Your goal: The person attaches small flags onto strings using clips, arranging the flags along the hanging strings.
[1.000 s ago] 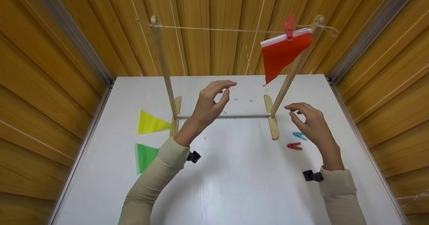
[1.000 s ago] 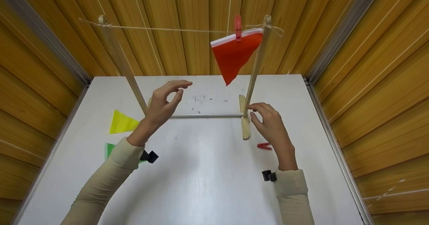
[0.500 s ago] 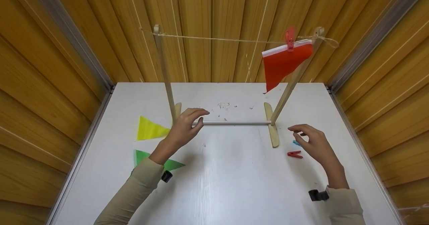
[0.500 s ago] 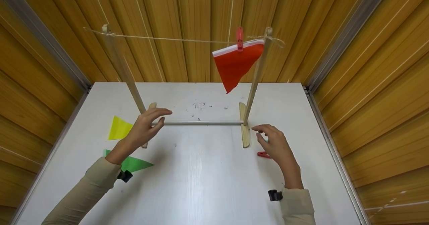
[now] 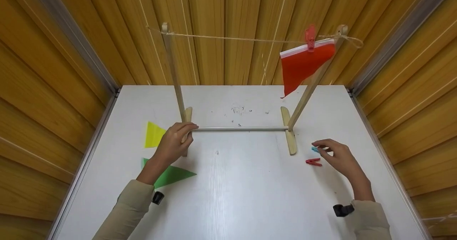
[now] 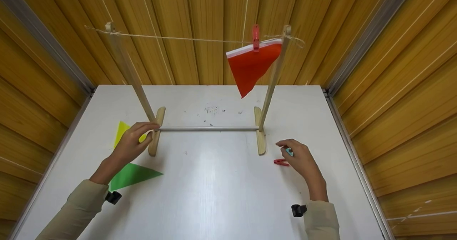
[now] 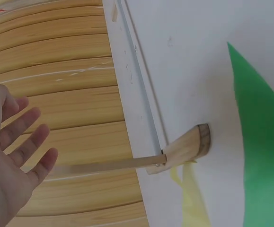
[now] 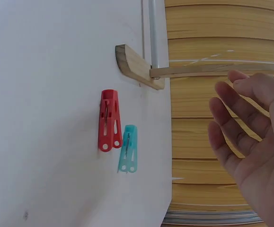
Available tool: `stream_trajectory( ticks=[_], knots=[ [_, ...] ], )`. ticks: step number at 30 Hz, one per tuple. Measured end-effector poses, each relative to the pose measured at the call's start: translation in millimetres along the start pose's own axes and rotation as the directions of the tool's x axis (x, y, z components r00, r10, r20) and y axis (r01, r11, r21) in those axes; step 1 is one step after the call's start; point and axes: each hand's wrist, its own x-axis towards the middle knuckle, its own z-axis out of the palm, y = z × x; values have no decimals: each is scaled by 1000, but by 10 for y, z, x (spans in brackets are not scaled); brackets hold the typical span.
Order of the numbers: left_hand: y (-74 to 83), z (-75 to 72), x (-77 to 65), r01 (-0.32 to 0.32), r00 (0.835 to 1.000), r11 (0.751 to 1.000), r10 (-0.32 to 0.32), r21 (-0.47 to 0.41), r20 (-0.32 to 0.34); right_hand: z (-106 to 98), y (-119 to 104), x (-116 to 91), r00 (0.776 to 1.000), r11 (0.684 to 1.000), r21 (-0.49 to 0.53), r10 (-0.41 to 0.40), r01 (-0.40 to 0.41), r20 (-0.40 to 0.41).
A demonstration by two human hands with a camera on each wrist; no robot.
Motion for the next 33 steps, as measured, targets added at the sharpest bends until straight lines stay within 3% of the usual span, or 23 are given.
stream_trajectory(
  ticks=[6, 10, 13, 17, 23, 26, 28, 31, 33],
  knots=[
    [-178, -84, -254, 101, 994, 995, -102, 24, 26, 82, 222, -63, 998, 1000, 21, -8, 7, 57],
    [-333, -136, -479, 186, 979, 980, -191, 63, 78, 137, 354, -135, 991, 998, 40, 47, -52, 123],
    [-435, -186, -639, 288, 944, 953, -298, 89, 139, 155, 428, -177, 975, 989, 52, 126, -137, 181],
    [-547, -248, -813, 412, 880, 905, -424, 102, 211, 176, 484, -166, 958, 977, 55, 187, -204, 217],
    [-670, -252, -1027, 539, 810, 839, -542, 78, 224, 224, 510, -114, 942, 967, 39, 235, -251, 240],
    [-710, -216, -1136, 632, 752, 772, -630, 59, 191, 260, 535, -133, 929, 958, 17, 274, -287, 249],
    [-728, -191, -1209, 699, 696, 712, -698, 62, 169, 277, 547, -144, 921, 952, 8, 294, -306, 254],
    [-740, -164, -1307, 785, 595, 611, -789, 96, 153, 293, 565, -145, 911, 942, 7, 321, -334, 258],
    [-745, -151, -1353, 814, 552, 570, -819, 114, 156, 294, 575, -144, 915, 944, 12, 316, -329, 252]
  ],
)
